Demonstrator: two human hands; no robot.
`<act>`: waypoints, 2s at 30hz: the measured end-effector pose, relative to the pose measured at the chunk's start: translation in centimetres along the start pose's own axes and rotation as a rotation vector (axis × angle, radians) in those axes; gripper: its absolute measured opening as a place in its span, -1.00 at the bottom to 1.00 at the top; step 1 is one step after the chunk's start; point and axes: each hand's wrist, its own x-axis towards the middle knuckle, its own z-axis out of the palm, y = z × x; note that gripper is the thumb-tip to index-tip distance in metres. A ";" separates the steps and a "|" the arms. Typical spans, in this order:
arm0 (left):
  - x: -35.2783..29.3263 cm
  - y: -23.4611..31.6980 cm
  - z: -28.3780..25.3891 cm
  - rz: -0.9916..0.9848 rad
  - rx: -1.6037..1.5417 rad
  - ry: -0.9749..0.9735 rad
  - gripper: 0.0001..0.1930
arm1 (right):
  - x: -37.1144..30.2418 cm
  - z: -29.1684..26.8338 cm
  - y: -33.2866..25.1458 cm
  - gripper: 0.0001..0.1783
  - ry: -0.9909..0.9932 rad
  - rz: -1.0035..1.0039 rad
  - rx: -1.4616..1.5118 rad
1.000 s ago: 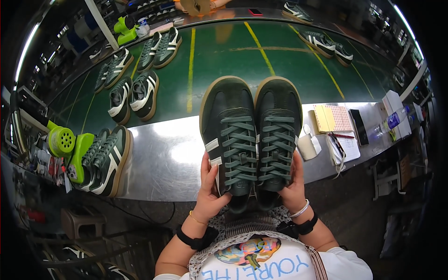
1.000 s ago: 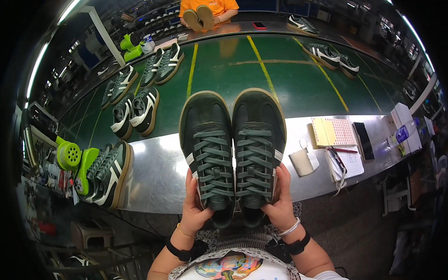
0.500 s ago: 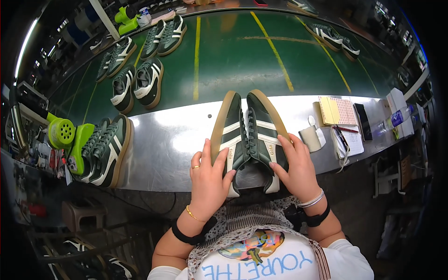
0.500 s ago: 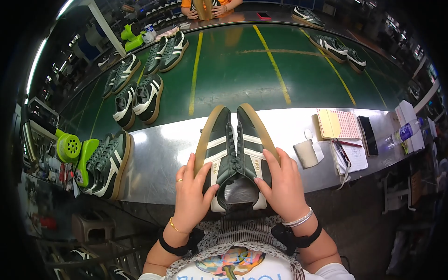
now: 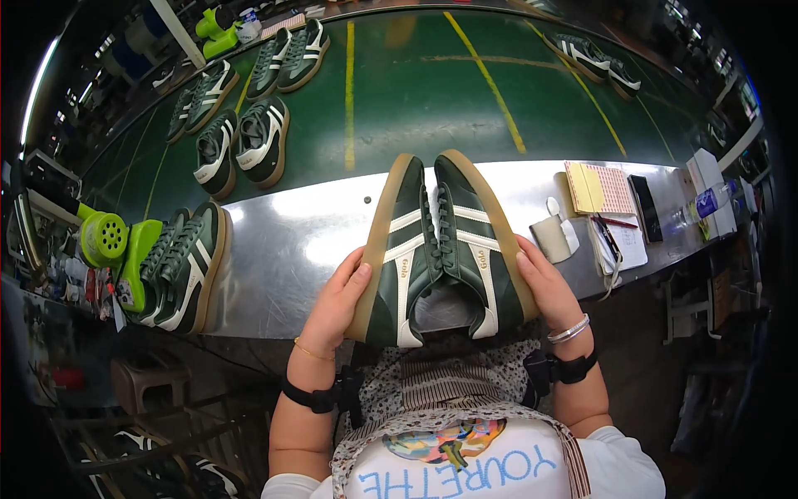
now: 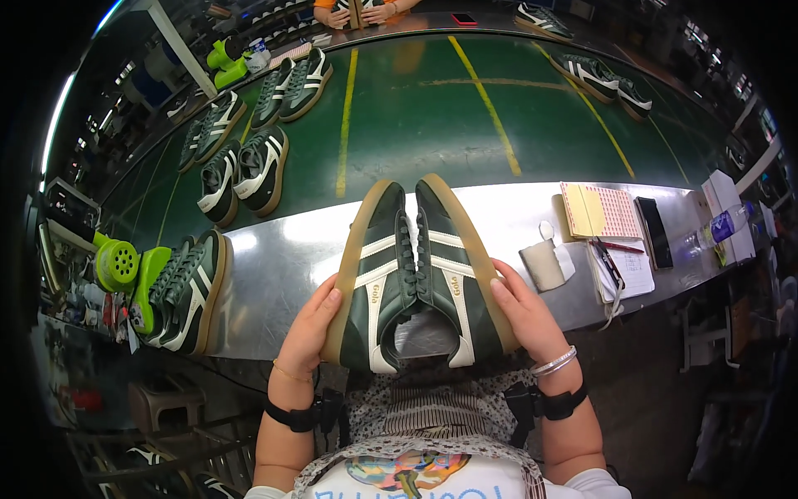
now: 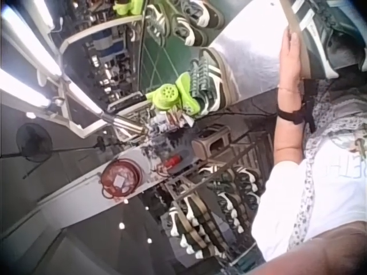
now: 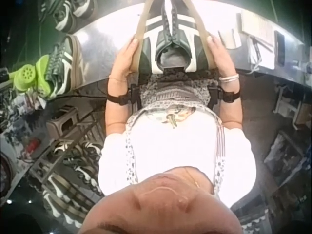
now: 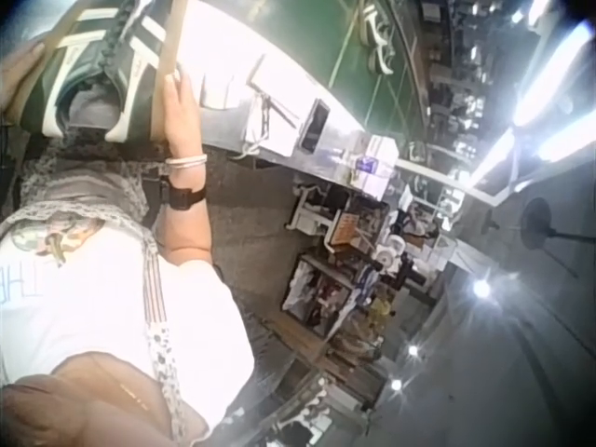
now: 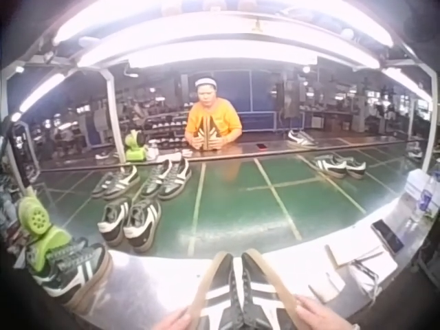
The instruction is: Inspecting, cleaning, and organizing green sneakers in a manufacturing facility.
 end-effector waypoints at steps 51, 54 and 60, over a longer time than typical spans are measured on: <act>8.0 14.4 -1.3 0.378 0.997 -0.452 -0.79 | -1.9 11.4 -10.1 -0.58 -0.268 -0.719 -0.573; 5.6 14.0 0.0 0.333 1.140 -0.547 -0.62 | -2.9 10.4 -8.3 -0.44 -0.321 -0.823 -0.798; 4.0 9.8 4.4 0.775 1.482 -0.373 -0.44 | -6.0 8.1 -6.2 -0.45 -0.091 -0.563 -1.101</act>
